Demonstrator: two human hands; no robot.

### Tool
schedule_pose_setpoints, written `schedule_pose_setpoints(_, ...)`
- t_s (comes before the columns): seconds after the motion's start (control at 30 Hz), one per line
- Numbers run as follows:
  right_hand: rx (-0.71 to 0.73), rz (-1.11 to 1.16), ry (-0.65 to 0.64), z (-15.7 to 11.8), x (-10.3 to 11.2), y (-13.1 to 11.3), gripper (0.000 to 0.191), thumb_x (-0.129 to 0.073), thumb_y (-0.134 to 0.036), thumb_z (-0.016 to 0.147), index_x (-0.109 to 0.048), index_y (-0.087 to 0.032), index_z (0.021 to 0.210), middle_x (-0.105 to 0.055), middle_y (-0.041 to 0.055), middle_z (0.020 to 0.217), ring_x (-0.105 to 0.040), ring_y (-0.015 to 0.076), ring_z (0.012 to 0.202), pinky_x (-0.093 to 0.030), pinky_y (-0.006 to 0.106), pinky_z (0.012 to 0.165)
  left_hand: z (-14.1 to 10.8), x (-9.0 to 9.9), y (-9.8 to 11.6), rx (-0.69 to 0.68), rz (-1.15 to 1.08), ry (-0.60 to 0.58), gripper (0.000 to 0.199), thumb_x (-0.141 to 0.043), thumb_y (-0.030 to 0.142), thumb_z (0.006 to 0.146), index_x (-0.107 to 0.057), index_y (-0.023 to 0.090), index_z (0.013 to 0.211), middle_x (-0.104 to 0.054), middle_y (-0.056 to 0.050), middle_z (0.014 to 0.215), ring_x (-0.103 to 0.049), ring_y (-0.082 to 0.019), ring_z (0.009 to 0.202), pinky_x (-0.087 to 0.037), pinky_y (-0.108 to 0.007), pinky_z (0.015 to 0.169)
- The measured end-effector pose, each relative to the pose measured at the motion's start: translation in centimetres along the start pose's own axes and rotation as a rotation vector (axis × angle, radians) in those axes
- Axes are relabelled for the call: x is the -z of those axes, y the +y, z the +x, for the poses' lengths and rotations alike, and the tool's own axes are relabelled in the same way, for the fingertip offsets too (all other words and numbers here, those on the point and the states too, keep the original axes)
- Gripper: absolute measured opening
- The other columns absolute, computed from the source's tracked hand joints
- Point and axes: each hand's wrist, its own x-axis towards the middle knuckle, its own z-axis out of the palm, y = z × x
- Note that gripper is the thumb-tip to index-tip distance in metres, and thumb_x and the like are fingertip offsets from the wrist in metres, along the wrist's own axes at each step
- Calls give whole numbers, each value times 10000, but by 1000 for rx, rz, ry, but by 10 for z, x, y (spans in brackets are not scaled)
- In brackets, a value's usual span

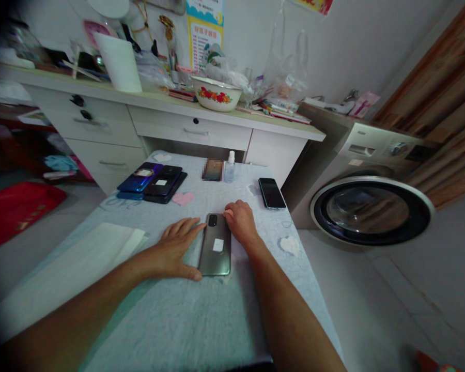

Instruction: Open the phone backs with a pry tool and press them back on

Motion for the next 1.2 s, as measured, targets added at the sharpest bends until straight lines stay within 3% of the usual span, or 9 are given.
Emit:
schedule_pose_setpoints(0.47, 79, -78, -72, 3, -2, -21, 209, -499, -252, 931, -690, -211, 1006, -618, 71, 1007, -489, 214, 931, -325, 315, 842, 0, 0, 2, 15, 24, -4, 1265, -653, 804, 509, -223, 147, 1501, -164, -209, 1575, -115, -429, 1428, -166, -553, 1118)
schedule_pose_setpoints(0.9, 1, -168, -128, -1, 15, -9, 211, -501, -251, 916, -710, -225, 933, -626, 81, 974, -493, 235, 914, -310, 332, 777, 0, -2, -2, -16, -1, 32, 1245, -653, 800, 508, -198, 216, 1508, -194, -185, 1571, -118, -445, 1421, -162, -579, 1107)
schedule_pose_setpoints(1.2, -1, -166, -78, 4, 1, -17, 215, -506, -266, 928, -702, -236, 1008, -633, 84, 1015, -495, 240, 951, -320, 334, 810, 0, -1, 0, -3, -3, 11, 1269, -661, 799, 495, -199, 189, 1508, -177, -187, 1577, -108, -442, 1425, -152, -567, 1117)
